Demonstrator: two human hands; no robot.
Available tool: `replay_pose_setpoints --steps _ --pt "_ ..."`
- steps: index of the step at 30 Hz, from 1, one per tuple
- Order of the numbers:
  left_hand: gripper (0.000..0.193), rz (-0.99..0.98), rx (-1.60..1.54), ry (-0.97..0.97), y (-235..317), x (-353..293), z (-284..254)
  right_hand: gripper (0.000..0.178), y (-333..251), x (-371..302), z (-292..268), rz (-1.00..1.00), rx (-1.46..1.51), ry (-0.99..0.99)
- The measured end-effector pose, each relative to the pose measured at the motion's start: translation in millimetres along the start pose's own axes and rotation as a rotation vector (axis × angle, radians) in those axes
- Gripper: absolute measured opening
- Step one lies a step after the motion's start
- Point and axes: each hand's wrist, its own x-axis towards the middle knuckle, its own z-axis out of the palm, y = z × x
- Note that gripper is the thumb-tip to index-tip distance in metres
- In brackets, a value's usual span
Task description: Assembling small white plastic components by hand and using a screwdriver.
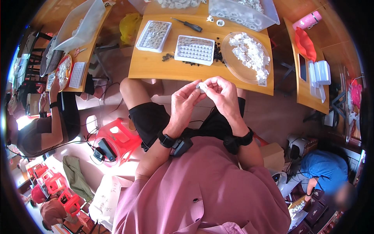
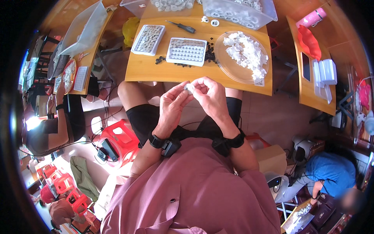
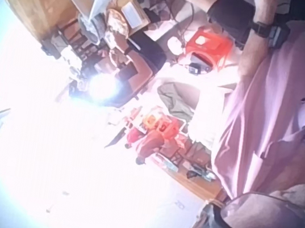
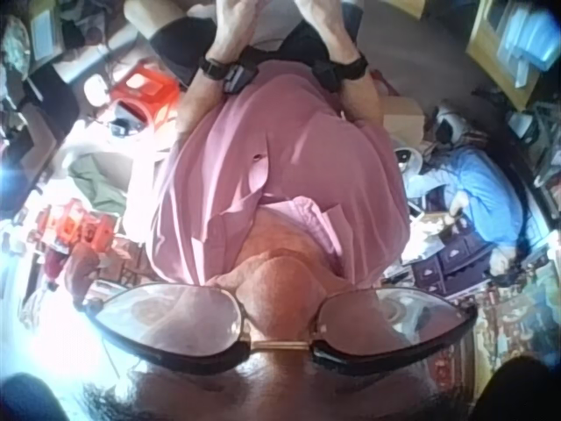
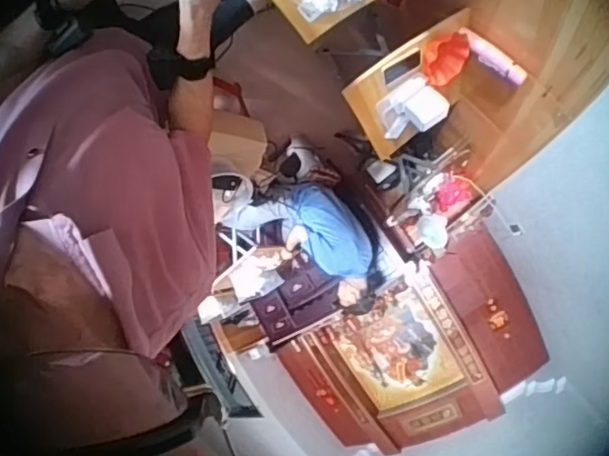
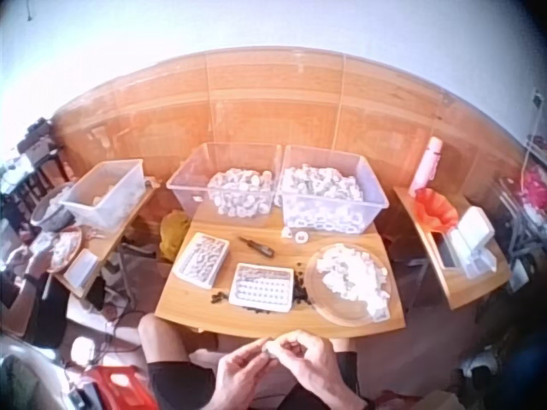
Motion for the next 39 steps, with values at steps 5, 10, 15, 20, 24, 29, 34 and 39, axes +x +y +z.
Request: replay_pose_setpoints --steps 5,10,15,20,24,29,34,39 --pt "0.031 0.035 0.039 0.007 2.2 1.2 0.5 0.009 -2.7 -0.8 1.0 -0.033 -0.029 -0.007" --pt "0.03 0.063 0.077 -0.024 9.8 2.0 2.7 0.009 -11.5 -3.4 1.8 -0.125 -0.133 0.02" --pt "0.031 0.076 -0.016 -0.011 19.7 0.1 20.3 0.014 -11.5 -12.6 7.6 -0.45 -0.334 0.194" --pt "0.019 0.161 -0.092 -0.038 17.3 -1.9 19.6 0.018 -7.7 -12.2 13.3 -0.672 -0.384 0.262" --pt "0.015 0.162 -0.087 -0.033 16.1 -2.2 16.3 0.017 -9.6 -13.1 13.0 -0.71 -0.415 0.25" --pt "0.014 0.168 -0.081 0.004 13.1 0.7 13.3 0.017 -7.0 -11.3 14.0 -0.632 -0.395 0.197" --pt "0.012 0.192 -0.053 0.009 14.2 5.4 9.4 0.016 -12.3 -7.8 14.8 -0.592 -0.389 0.167" --pt "0.01 0.195 0.022 0.01 15.3 7.5 4.5 0.013 -16.3 -8.6 15.8 -0.517 -0.387 0.15"
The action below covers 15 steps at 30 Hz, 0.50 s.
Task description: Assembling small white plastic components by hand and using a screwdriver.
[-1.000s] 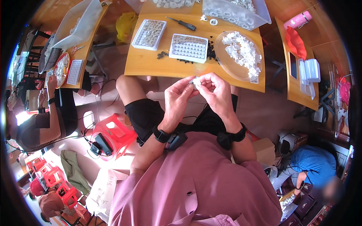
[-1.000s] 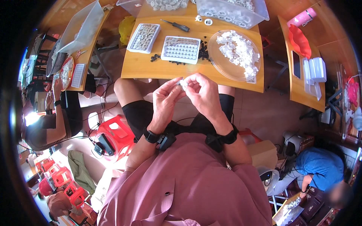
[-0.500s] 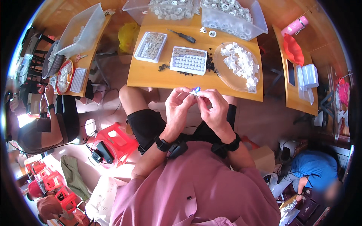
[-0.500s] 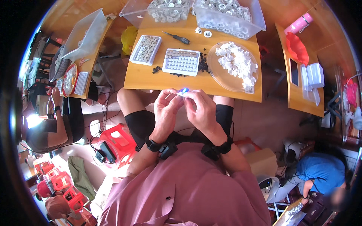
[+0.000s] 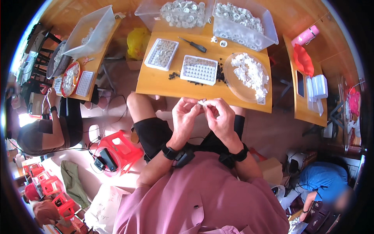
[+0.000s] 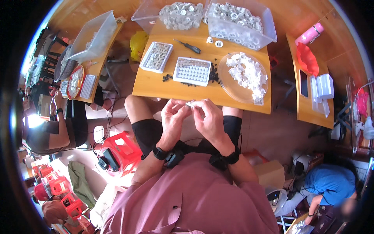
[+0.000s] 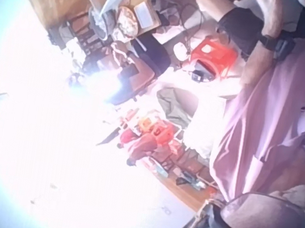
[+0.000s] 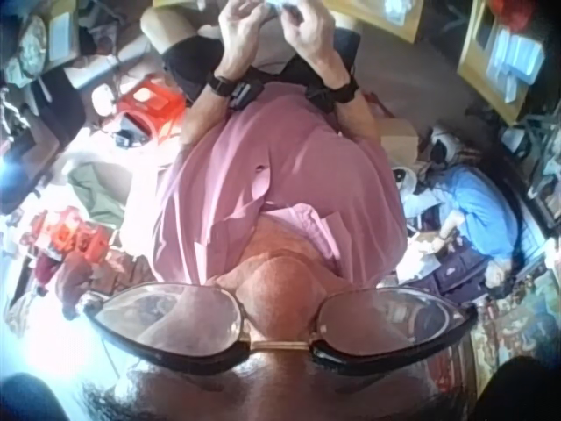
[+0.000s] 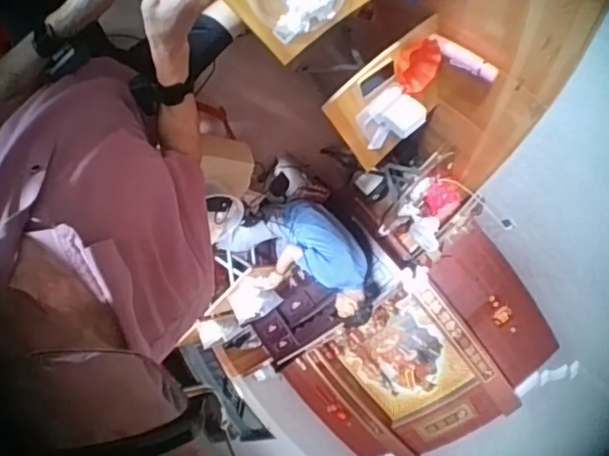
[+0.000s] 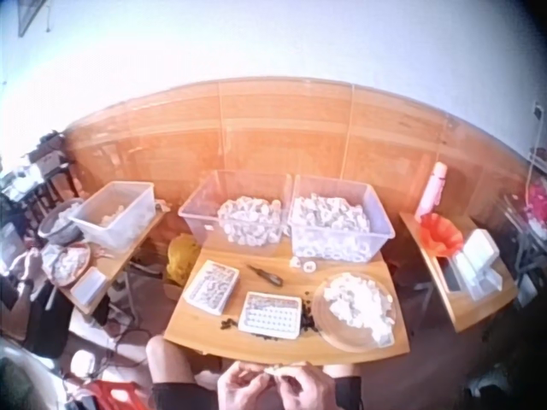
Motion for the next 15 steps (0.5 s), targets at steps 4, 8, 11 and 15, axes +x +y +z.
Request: replay_pose_setpoints --steps 4,8,11,15 --pt "0.01 -0.057 0.036 0.023 -5.7 -4.3 -4.9 0.008 16.2 -2.4 6.2 0.037 0.014 -0.026" --pt "0.014 -0.058 0.205 0.026 -15.0 -6.3 -8.3 0.009 13.6 -6.0 3.5 0.123 -0.017 -0.032" --pt "0.015 -0.061 0.269 0.001 -12.5 -5.6 -9.6 0.011 10.6 -5.8 4.7 0.116 -0.041 -0.014" --pt "0.015 -0.083 0.204 0.012 -13.2 -2.8 -14.3 0.011 18.1 -4.2 9.3 0.18 0.016 -0.02"
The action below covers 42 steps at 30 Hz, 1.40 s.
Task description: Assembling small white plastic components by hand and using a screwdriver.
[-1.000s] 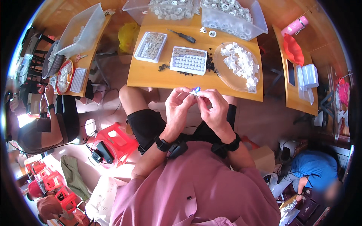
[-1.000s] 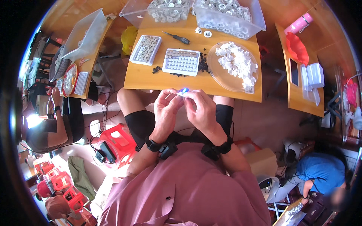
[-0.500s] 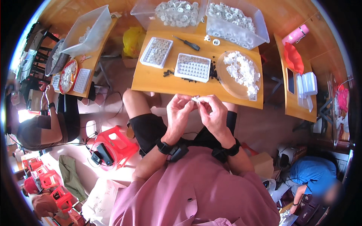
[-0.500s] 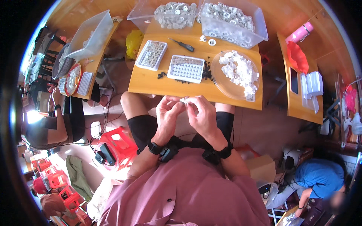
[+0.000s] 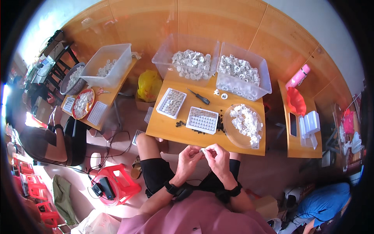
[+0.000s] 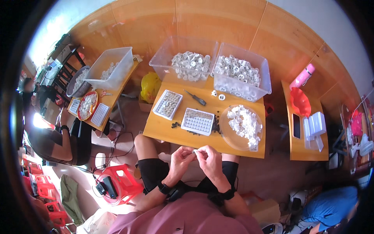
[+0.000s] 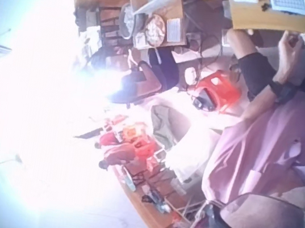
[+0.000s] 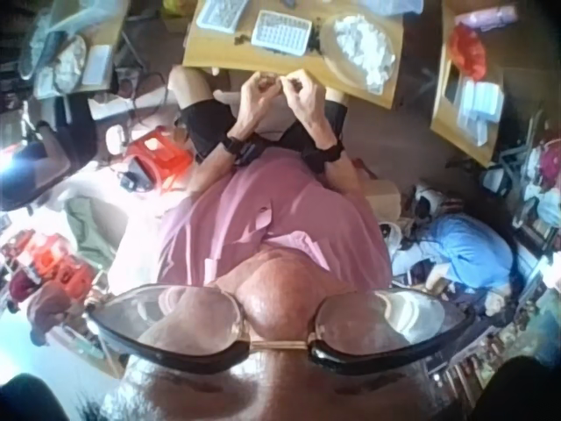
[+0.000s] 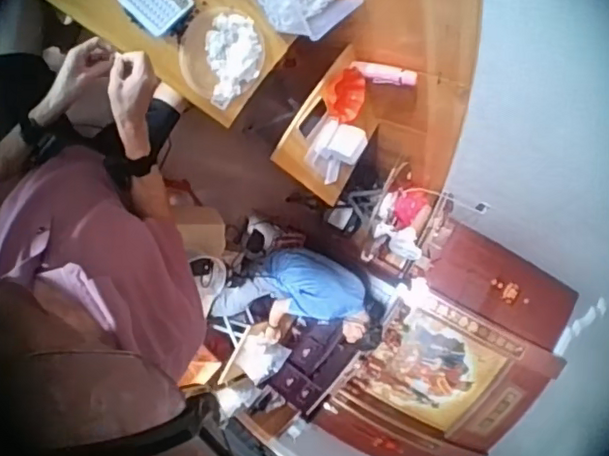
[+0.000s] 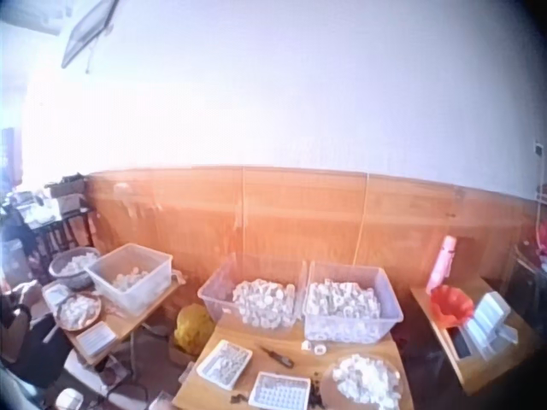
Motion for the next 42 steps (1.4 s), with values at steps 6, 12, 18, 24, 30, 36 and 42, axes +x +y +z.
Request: replay_pose_setpoints --steps 6,12,18,24,30,36,42 --pt "0.016 -0.026 -0.112 -0.075 -5.1 0.6 -13.7 0.011 -0.1 9.1 -9.2 0.134 0.245 -0.177" --pt "0.019 -0.086 -0.031 -0.117 2.8 -3.2 -49.6 0.02 3.6 58.9 -26.4 0.007 -0.221 -0.531" --pt "0.013 -0.061 -0.014 0.019 14.8 -19.5 -68.5 0.022 -66.1 191.9 -50.0 -0.133 0.38 -0.001" --pt "0.011 -0.078 -0.009 0.018 16.4 -30.7 -69.5 0.02 60.6 261.1 -58.4 -0.097 -0.4 0.008" --pt "0.011 -0.065 -0.019 0.013 17.9 -32.0 -70.9 0.019 121.6 258.0 -38.9 -0.055 -0.685 0.059" --pt "0.012 -0.072 0.018 -0.008 24.1 -25.1 -58.9 0.018 106.2 240.2 -37.3 0.078 -0.582 0.02" --pt "0.034 -0.123 -0.1 -0.101 22.9 -3.0 -38.0 0.018 19.9 159.9 -44.7 0.135 0.094 -0.423"
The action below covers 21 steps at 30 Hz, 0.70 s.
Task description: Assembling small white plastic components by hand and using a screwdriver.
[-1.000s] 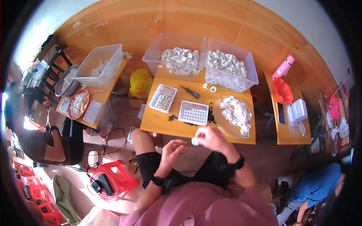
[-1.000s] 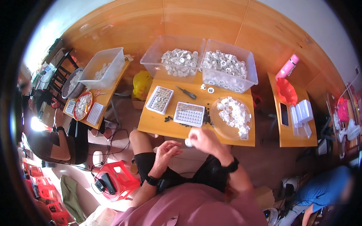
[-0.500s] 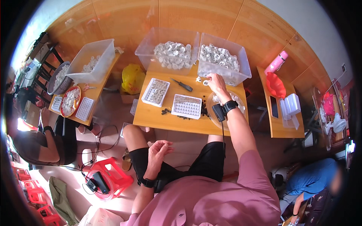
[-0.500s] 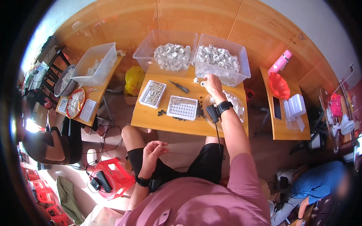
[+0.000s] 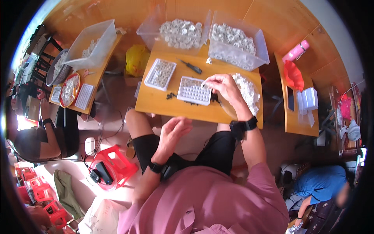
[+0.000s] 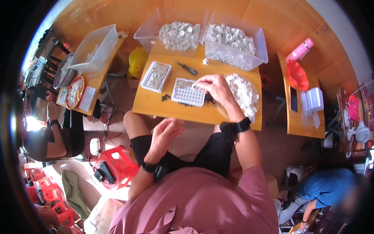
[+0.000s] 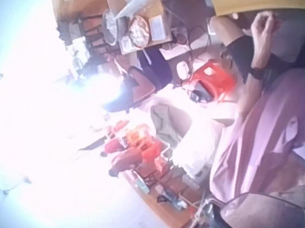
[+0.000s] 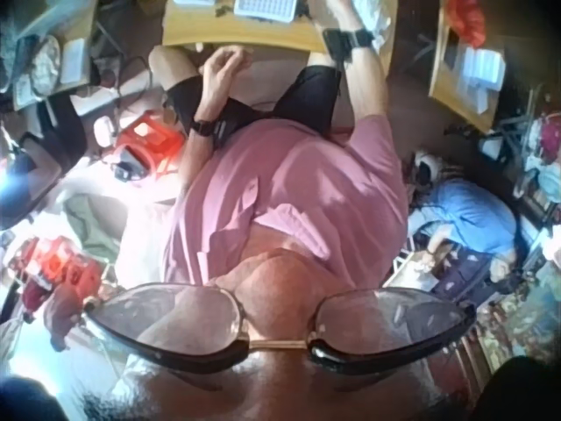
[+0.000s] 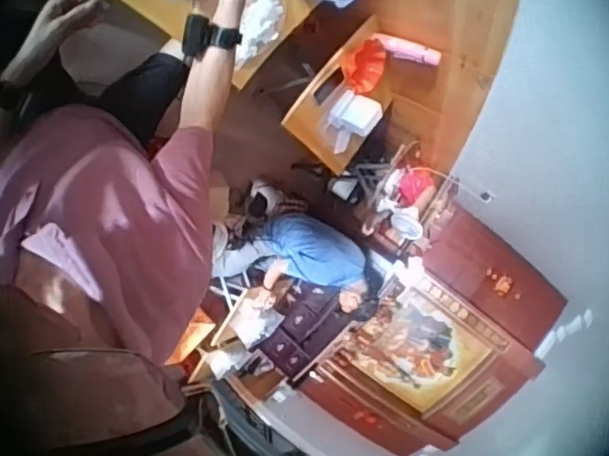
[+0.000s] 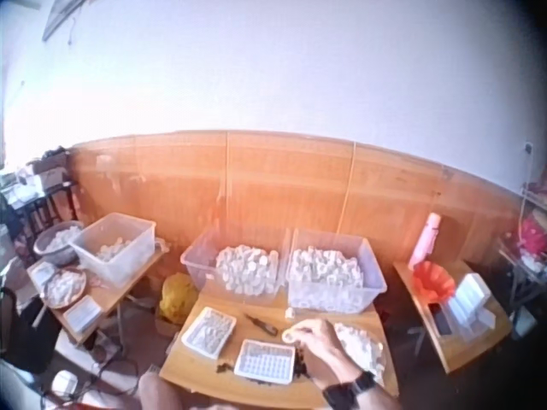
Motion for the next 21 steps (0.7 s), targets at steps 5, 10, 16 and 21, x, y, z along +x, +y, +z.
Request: replay_pose_setpoints --steps 5,10,16,21 --pt "0.039 -0.058 -0.317 -0.137 10.9 15.3 27.6 0.012 -22.8 -67.5 42.8 0.096 0.198 -0.124" --pt "0.034 -0.111 -0.356 -0.139 6.6 12.0 28.9 0.014 -7.9 -88.1 55.4 0.116 0.193 -0.082" --pt "0.029 -0.162 -0.365 -0.091 2.5 5.1 22.0 0.017 -11.2 -93.3 59.3 0.104 0.107 -0.1" --pt "0.029 -0.135 -0.391 -0.074 1.1 3.2 14.3 0.013 -8.4 -80.7 60.6 -0.084 -0.052 0.092"
